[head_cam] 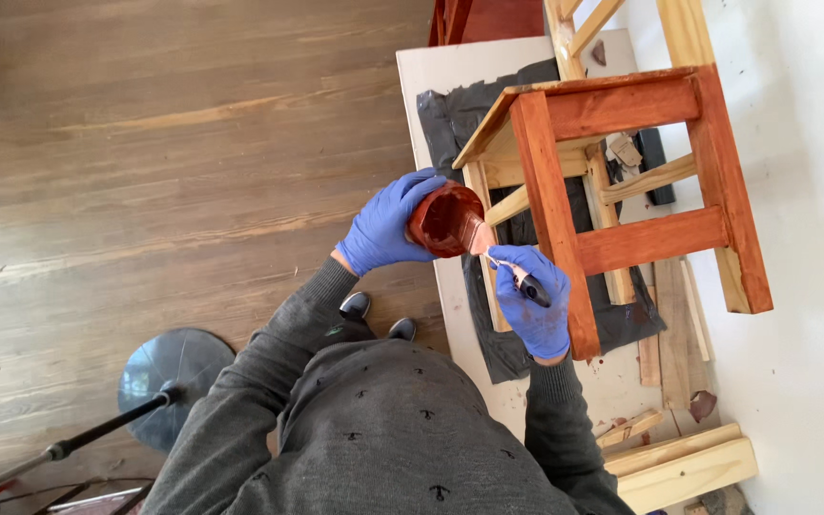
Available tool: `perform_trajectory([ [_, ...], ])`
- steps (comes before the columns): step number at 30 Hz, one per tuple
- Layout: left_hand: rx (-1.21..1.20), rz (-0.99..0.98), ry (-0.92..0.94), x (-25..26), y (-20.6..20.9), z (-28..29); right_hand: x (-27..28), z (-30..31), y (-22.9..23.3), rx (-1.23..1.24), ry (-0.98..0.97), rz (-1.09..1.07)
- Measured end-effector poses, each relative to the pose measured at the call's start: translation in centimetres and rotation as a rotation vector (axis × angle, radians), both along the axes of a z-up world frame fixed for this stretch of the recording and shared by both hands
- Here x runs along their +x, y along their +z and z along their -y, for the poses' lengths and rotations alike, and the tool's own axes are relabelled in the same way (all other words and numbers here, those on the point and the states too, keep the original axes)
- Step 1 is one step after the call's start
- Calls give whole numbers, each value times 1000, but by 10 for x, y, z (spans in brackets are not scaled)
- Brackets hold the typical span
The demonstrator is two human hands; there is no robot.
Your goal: The person applies reddish-brown stain to a wooden chair frame using a paintbrush. They dip the brush into a container of stain and systematically cover the legs, seat frame, and backrest slats of the chair.
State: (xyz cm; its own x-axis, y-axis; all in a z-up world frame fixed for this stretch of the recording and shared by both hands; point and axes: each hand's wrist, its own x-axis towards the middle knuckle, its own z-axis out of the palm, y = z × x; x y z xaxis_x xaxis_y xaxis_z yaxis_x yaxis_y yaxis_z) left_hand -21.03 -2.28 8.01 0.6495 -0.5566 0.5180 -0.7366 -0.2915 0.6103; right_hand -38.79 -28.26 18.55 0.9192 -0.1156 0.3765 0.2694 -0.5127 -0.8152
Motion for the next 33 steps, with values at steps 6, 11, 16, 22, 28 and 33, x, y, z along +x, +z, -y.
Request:
perform_trajectory([
  [6,108,-1,38,12,-6,-9,6,-3,6,144,-19,-76],
  [11,149,6,19,32,-2,-5,22,-7,7,108,-38,-79],
  [16,154,-2,0,63,-19,2,41,-10,-4,17,-122,-42],
  [22,203,11,-41,99,-23,2,67,-12,7,3,-162,-55],
  [28,325,129,10,129,-36,-5,106,-2,-20,-46,-32,-79],
  [33,334,134,4,142,-35,-10,137,-19,12,-244,6,-92],
])
